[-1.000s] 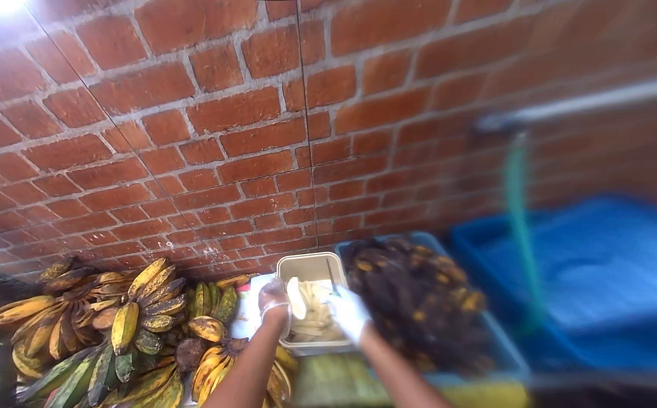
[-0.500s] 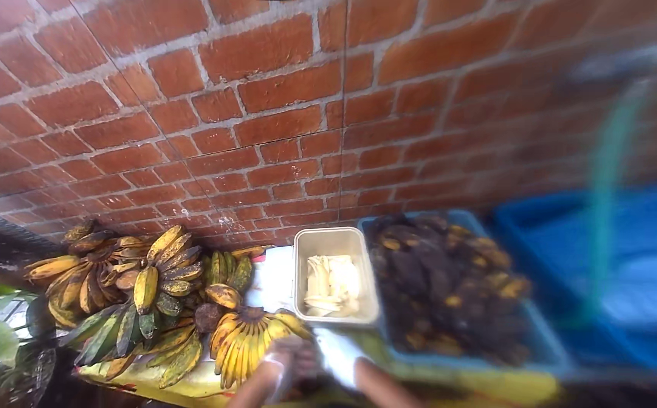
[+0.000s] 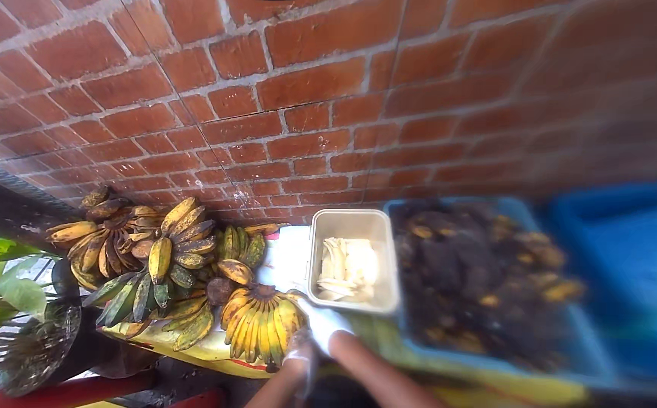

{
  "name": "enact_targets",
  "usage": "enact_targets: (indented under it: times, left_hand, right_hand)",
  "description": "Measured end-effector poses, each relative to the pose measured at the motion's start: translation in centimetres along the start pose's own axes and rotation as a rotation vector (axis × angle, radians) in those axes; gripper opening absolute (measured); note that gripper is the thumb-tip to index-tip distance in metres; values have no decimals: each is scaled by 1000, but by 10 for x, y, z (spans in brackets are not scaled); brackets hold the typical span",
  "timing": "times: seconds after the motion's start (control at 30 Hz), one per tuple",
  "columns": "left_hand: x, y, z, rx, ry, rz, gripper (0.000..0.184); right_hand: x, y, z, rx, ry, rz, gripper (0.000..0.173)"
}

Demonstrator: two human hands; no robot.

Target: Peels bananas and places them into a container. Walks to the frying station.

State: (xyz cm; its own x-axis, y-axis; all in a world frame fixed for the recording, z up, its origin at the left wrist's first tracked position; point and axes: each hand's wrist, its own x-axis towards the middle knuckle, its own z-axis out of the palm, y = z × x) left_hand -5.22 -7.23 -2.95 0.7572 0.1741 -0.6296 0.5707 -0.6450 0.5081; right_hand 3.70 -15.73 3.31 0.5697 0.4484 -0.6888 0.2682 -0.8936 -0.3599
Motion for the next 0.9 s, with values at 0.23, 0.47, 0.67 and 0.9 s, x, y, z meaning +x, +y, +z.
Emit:
enact_targets:
  times: [0.23, 0.47, 0.67, 0.9]
  left_hand:
    - [20, -12, 15, -856, 48, -62, 35]
    - [19, 10, -1, -910, 55, -135, 31]
    - [18, -36, -49, -807, 335, -135, 32]
    - [10, -88, -117, -343, 634, -227, 37]
  right_hand:
    - [3, 64, 36, -9, 0, 94, 77]
    - [-5, 109, 56, 262, 164, -16, 52]
    - [33, 56, 42, 209, 212, -52, 59]
    - [70, 35, 44, 335, 151, 33, 65]
